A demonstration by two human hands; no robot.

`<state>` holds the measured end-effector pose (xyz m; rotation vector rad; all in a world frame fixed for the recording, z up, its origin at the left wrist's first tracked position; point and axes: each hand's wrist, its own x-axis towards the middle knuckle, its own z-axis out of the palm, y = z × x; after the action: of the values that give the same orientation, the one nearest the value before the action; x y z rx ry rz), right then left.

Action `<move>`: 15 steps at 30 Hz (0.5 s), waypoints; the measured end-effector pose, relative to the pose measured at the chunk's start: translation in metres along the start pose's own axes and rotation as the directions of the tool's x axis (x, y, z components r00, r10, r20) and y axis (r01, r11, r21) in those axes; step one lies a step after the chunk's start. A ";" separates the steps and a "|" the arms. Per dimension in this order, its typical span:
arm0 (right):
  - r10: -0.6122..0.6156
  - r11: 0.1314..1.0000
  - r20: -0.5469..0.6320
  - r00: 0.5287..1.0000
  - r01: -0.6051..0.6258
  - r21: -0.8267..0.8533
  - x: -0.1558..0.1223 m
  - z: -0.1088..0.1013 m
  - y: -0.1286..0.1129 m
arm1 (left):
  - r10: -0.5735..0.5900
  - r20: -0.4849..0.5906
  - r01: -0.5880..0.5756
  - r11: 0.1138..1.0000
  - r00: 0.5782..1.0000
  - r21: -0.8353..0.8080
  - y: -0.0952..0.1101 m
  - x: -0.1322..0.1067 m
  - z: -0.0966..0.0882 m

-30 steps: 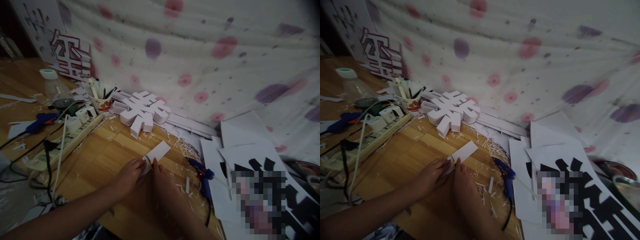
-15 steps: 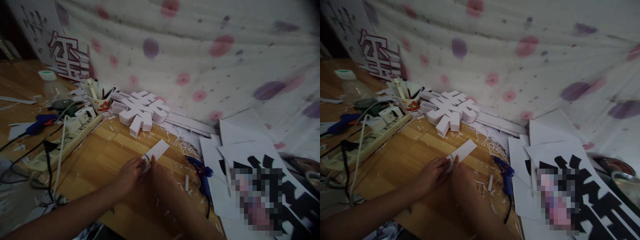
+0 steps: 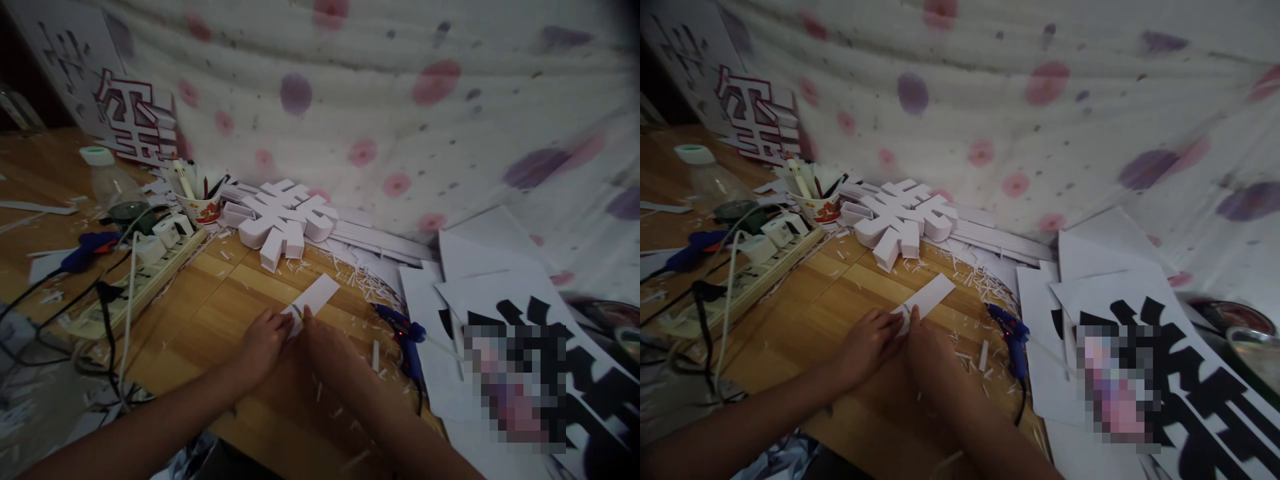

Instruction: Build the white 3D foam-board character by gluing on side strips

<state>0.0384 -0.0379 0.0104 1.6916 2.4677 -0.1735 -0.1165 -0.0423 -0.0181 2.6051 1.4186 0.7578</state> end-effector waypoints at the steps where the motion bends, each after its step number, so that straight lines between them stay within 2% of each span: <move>1: -0.006 1.000 0.001 1.000 0.006 0.000 0.000 0.001 0.001 | 0.000 0.003 0.000 1.000 1.000 0.000 0.000 0.000 -0.001; 7: -0.051 0.999 -0.015 0.999 0.051 -0.014 -0.004 0.002 0.004 | 0.002 -0.009 -0.002 1.000 1.000 -0.004 0.001 0.000 -0.003; 15: -0.032 0.999 -0.030 0.999 0.031 -0.040 -0.012 0.008 0.003 | -0.008 0.012 0.008 1.000 1.000 -0.004 0.001 0.000 -0.002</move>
<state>0.0460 -0.0490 0.0048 1.6525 2.5039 -0.1021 -0.1166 -0.0429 -0.0162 2.5949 1.4222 0.7418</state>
